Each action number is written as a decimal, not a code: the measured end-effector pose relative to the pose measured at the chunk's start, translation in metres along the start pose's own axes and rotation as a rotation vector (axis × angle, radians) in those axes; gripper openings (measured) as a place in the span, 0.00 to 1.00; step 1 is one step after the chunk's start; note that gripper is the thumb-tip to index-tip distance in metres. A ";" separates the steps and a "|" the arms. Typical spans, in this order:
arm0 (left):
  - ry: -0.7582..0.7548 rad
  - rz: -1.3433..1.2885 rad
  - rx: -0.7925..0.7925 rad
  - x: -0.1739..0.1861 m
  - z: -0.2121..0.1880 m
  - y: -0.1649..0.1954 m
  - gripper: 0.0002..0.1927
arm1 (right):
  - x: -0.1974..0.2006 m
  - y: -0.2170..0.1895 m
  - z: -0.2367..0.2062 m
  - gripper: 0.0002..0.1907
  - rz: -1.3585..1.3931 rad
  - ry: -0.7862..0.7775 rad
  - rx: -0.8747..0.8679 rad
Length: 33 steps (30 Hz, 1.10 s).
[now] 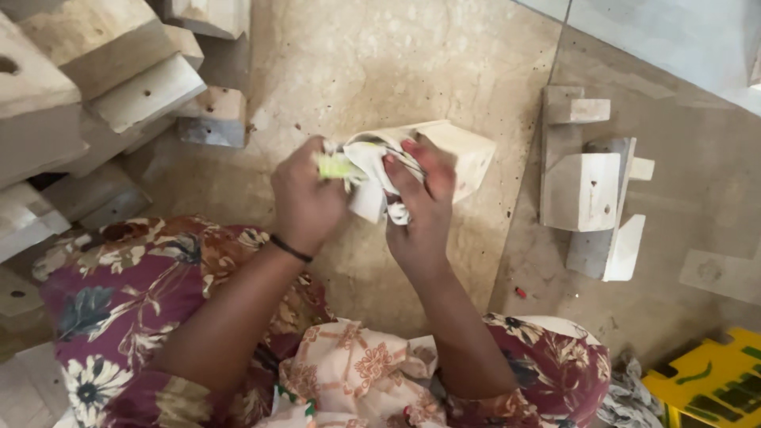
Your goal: The person sits on the floor and wipes white wooden toy parts one at a time with a cloth, turning each piece to clean its sides, then sets the wiped piece on a growing pile of finished parts. The parts appear to be components of wooden toy buses stacked nearby.
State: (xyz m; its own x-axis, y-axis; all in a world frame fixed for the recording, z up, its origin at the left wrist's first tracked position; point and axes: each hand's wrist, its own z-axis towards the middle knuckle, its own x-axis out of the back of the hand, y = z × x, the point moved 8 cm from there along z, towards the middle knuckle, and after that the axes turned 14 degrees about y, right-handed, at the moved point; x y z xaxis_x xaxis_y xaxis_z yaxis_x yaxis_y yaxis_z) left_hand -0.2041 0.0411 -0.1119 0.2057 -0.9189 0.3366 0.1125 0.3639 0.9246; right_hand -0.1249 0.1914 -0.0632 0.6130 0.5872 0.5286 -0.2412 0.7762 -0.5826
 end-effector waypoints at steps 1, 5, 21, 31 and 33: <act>0.018 0.031 0.153 -0.003 0.006 -0.018 0.14 | -0.008 0.004 -0.001 0.19 0.061 -0.028 -0.045; 0.141 -0.041 0.322 0.001 0.025 -0.058 0.15 | -0.023 0.011 0.002 0.17 0.157 -0.201 -0.162; -0.005 -0.027 -0.019 0.007 0.004 0.031 0.19 | 0.052 0.039 0.040 0.23 -0.253 0.158 -0.211; 0.023 -0.020 -0.068 0.010 0.003 0.030 0.19 | 0.003 0.001 0.023 0.16 -0.441 -0.224 0.306; 0.030 -0.003 -0.101 0.011 0.004 0.027 0.20 | 0.004 -0.003 0.024 0.14 -0.358 -0.350 0.251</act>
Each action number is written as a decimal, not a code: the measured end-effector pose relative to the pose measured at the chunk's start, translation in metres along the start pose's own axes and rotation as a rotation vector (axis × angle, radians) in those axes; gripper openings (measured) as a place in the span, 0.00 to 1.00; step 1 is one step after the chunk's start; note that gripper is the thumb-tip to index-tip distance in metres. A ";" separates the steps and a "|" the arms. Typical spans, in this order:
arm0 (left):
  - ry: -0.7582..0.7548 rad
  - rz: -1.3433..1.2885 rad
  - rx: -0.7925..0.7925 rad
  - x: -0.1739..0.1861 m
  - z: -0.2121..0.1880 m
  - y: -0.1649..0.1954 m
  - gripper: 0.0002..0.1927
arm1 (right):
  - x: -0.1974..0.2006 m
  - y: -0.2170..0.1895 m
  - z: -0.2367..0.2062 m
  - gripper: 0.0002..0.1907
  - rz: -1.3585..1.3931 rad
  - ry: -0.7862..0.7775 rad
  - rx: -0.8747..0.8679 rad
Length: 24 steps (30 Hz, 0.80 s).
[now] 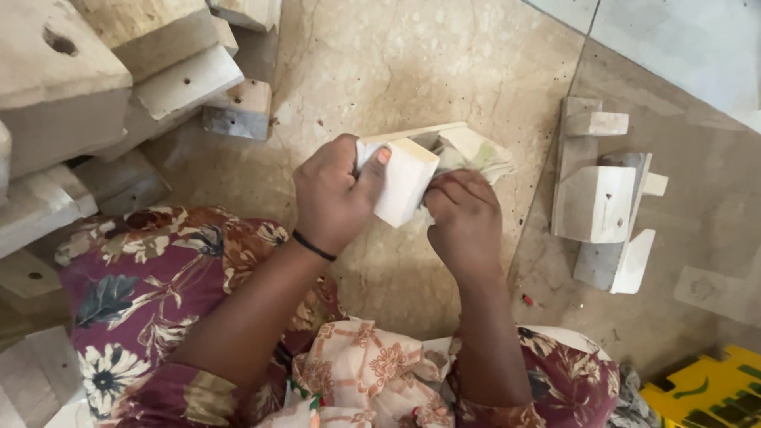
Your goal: The person sits on the floor and wipes white wooden toy parts one at a time with a cloth, turning each piece to clean its sides, then sets the wiped piece on a growing pile of finished parts. The parts appear to be components of wooden toy buses stacked nearby.
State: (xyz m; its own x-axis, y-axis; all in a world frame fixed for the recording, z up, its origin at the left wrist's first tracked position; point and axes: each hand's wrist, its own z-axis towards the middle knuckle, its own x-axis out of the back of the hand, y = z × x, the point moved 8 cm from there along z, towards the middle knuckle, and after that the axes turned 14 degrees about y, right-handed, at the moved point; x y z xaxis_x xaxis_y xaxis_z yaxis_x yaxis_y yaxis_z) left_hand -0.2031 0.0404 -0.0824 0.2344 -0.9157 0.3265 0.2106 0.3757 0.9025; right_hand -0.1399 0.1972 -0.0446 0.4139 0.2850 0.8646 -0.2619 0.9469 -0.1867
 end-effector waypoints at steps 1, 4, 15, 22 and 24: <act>0.005 0.001 -0.028 0.000 0.001 0.000 0.19 | 0.002 0.000 0.000 0.13 0.052 -0.057 -0.005; -0.008 -0.016 -0.068 0.000 0.005 -0.003 0.19 | 0.017 0.012 -0.009 0.14 0.159 -0.212 -0.059; -0.126 -0.035 -0.268 -0.002 0.009 0.004 0.14 | 0.066 0.133 -0.048 0.16 0.086 0.273 -0.757; -0.148 -0.043 -0.386 0.001 0.007 0.018 0.11 | -0.031 0.114 -0.066 0.15 0.215 0.120 -0.554; -0.172 -0.041 -0.432 0.000 0.004 0.024 0.11 | -0.037 0.139 -0.077 0.14 0.119 0.131 -0.533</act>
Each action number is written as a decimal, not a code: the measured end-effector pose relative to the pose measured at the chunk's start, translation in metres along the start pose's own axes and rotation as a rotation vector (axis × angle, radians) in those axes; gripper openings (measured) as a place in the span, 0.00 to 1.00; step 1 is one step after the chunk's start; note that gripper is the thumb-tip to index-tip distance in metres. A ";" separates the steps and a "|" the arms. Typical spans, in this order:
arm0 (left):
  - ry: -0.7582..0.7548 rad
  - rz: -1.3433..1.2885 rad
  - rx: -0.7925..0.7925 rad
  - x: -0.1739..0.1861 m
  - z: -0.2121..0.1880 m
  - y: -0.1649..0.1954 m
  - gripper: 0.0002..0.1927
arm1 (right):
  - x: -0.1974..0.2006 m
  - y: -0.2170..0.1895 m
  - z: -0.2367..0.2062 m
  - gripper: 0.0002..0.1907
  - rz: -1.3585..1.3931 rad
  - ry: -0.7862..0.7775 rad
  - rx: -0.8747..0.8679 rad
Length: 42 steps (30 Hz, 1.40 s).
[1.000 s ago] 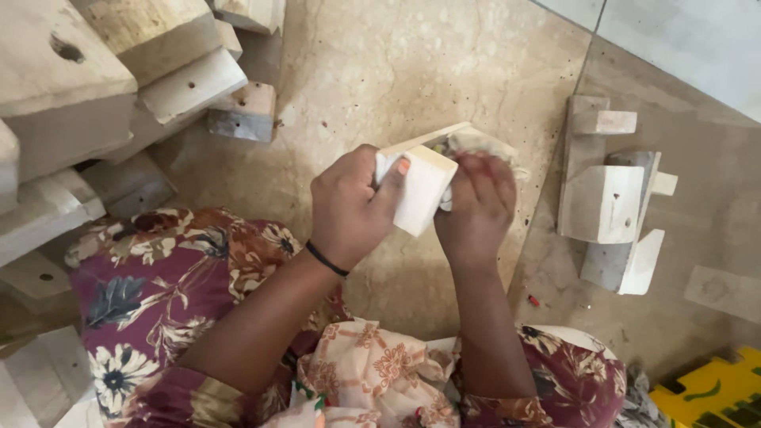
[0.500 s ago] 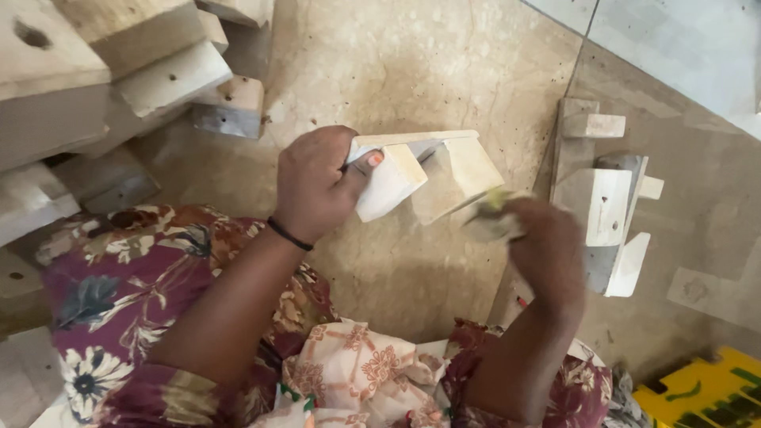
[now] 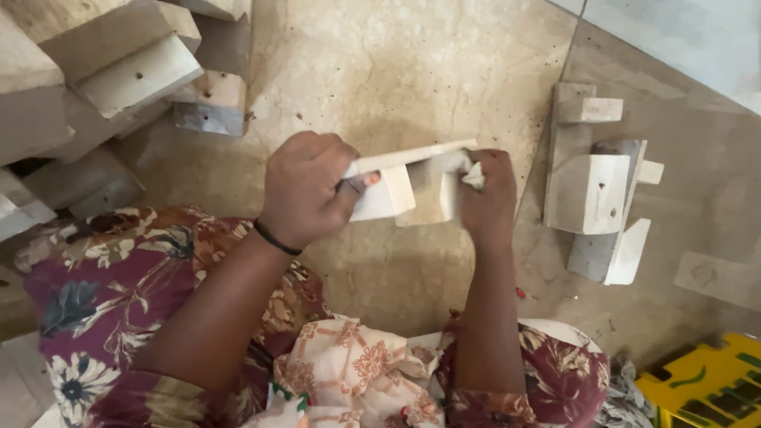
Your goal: The person sits on the floor and wipes white wooden toy parts one at a time with a cloth, turning each piece to clean its sides, then sets the wiped piece on a growing pile of finished parts. The parts appear to be components of wooden toy buses stacked nearby.
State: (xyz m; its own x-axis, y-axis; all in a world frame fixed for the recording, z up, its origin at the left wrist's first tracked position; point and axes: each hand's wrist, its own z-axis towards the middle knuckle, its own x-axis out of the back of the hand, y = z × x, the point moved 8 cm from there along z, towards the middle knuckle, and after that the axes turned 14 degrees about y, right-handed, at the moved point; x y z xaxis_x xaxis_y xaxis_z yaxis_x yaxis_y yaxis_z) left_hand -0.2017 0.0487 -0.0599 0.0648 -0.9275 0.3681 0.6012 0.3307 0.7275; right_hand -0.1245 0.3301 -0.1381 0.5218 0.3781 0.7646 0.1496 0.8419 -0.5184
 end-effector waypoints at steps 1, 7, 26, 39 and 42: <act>-0.022 0.000 -0.012 -0.001 -0.001 0.003 0.10 | -0.001 0.024 0.003 0.15 -0.126 -0.015 -0.095; -0.031 -0.035 -0.021 -0.001 0.001 0.007 0.10 | 0.011 0.063 0.004 0.15 -0.264 0.048 -0.336; -0.046 -0.022 -0.080 -0.007 -0.006 0.016 0.09 | 0.004 -0.003 -0.001 0.25 0.170 -0.058 -0.488; 0.019 -0.087 -0.170 -0.007 -0.007 0.036 0.09 | -0.004 -0.076 0.018 0.11 -0.468 0.012 0.077; 0.045 -0.154 -0.213 -0.003 -0.008 0.037 0.10 | -0.007 -0.066 0.020 0.14 -0.439 0.043 0.035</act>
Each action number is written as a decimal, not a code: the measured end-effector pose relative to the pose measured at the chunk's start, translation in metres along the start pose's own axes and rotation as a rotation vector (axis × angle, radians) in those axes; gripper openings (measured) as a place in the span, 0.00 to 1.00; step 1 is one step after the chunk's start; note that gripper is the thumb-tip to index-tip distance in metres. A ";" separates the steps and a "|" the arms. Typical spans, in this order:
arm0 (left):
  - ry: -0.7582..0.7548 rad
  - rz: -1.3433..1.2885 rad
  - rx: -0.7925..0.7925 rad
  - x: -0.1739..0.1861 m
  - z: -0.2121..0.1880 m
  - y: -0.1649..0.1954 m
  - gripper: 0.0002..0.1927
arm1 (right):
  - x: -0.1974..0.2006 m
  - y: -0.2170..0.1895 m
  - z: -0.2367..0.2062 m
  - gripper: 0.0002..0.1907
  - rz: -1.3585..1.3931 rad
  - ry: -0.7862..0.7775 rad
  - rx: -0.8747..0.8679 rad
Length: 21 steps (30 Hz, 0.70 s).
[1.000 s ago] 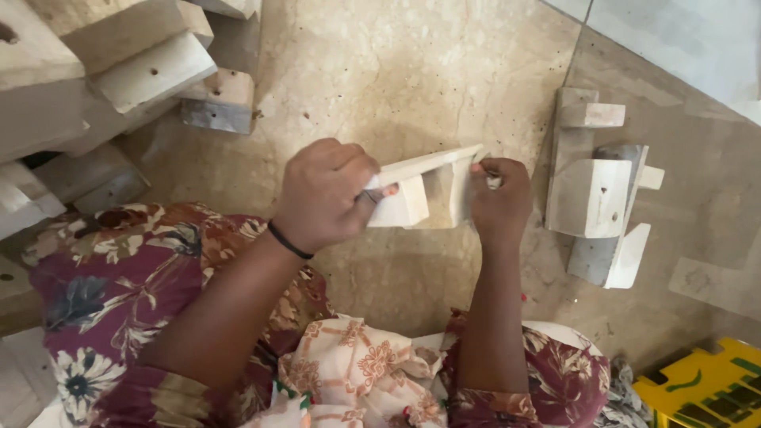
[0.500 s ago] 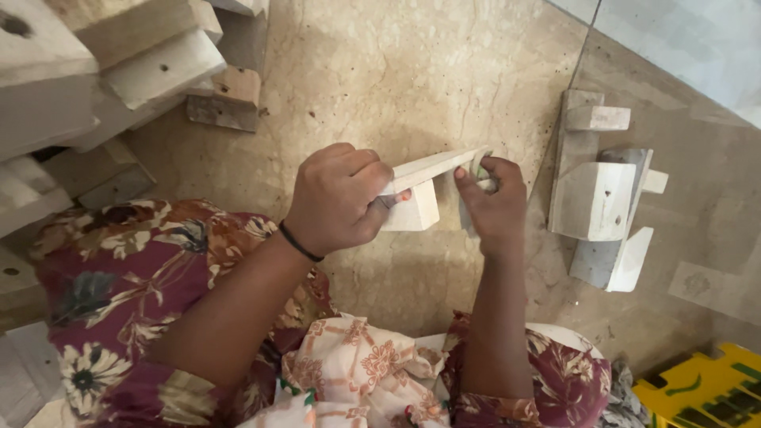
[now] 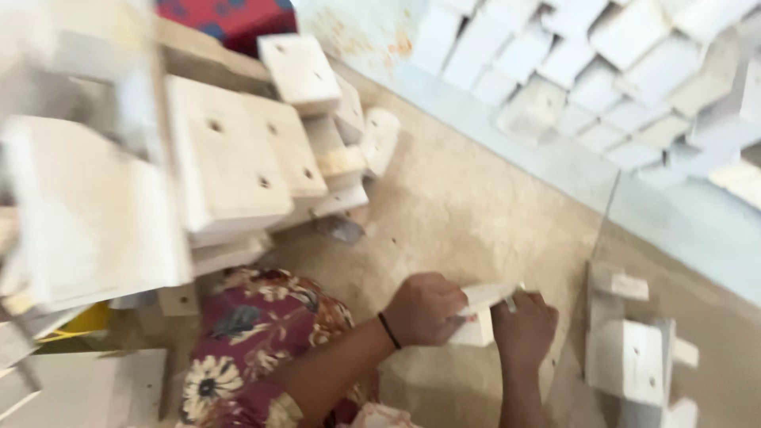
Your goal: The person sits on the floor and wipes white wooden toy parts one at a time with a cloth, turning each piece to clean its sides, then sets the wiped piece on a growing pile of finished parts. The parts appear to be components of wooden toy buses stacked nearby.
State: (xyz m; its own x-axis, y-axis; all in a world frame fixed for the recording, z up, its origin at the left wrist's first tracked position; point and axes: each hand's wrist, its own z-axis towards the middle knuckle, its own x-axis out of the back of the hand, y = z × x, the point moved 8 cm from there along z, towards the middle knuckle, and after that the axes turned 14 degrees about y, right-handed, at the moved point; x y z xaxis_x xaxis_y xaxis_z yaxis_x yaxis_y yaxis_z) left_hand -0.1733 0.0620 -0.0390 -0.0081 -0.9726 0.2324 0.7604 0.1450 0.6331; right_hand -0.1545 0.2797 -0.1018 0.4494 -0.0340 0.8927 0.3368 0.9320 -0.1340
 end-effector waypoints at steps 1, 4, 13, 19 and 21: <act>0.001 0.021 0.002 0.001 -0.001 -0.001 0.10 | -0.003 0.003 0.000 0.14 0.011 -0.004 -0.029; 0.000 0.060 0.022 0.001 -0.004 0.000 0.10 | -0.009 0.005 0.001 0.14 0.028 -0.011 -0.074; 0.002 0.069 0.062 0.000 -0.025 0.010 0.11 | -0.011 -0.013 0.000 0.11 -0.104 -0.120 0.081; -0.056 0.147 0.115 0.003 -0.031 0.011 0.11 | -0.007 -0.028 -0.010 0.10 -0.192 -0.102 0.228; -0.069 0.139 0.142 0.004 -0.031 0.011 0.11 | -0.002 -0.034 -0.010 0.08 -0.209 -0.057 0.270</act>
State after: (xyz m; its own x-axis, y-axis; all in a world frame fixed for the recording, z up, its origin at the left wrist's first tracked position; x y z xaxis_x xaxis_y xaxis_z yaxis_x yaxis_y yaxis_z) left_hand -0.1447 0.0536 -0.0538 0.0426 -0.9274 0.3718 0.6584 0.3059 0.6877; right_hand -0.1586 0.2447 -0.1030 0.3445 -0.2210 0.9124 0.1818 0.9692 0.1661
